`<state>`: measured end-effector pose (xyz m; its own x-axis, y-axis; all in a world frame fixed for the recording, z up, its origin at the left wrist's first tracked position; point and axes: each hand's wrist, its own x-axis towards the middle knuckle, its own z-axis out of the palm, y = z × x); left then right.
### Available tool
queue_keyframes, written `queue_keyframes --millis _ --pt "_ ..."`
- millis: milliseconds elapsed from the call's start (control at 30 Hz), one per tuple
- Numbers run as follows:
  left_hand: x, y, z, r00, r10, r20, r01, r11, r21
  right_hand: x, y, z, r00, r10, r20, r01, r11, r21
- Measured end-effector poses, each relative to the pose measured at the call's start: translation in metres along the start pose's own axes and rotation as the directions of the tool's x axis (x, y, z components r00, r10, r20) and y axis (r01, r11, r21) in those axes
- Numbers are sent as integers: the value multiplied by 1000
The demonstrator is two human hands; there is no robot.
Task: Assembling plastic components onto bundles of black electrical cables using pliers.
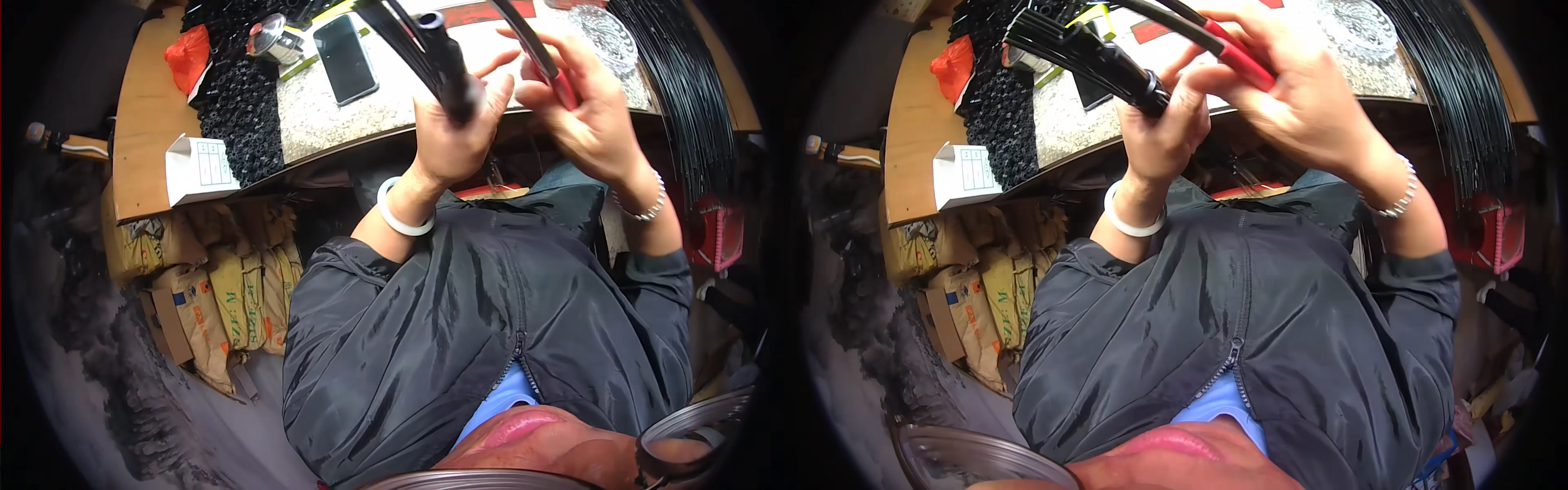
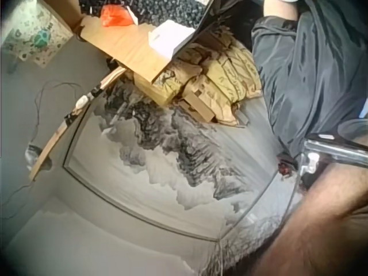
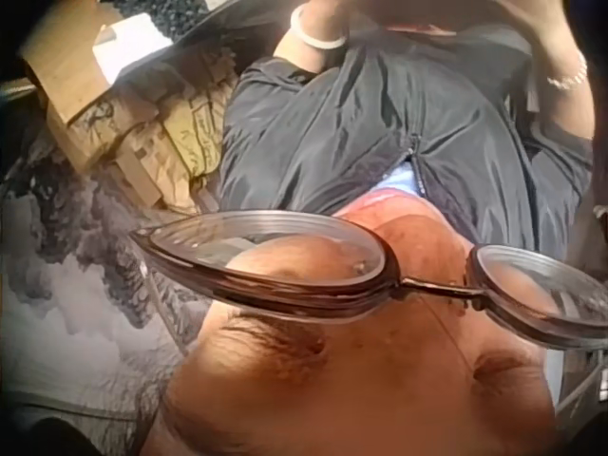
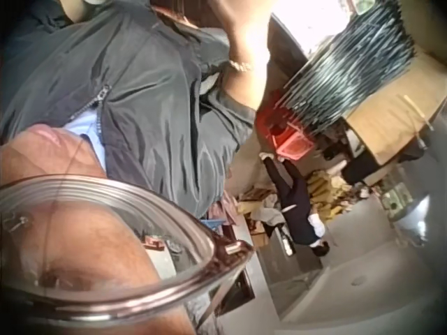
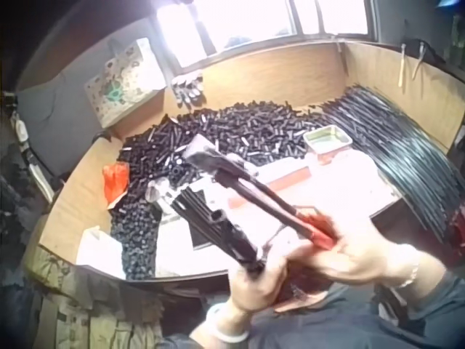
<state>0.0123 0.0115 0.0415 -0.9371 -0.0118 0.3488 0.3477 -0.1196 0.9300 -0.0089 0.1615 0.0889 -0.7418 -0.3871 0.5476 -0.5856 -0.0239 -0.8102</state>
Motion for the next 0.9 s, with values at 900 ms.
queue_keyframes --millis 900 --pt "10 10 -11 995 102 11 -102 994 40 -4 -63 -45 218 821 527 -841 432 -326"
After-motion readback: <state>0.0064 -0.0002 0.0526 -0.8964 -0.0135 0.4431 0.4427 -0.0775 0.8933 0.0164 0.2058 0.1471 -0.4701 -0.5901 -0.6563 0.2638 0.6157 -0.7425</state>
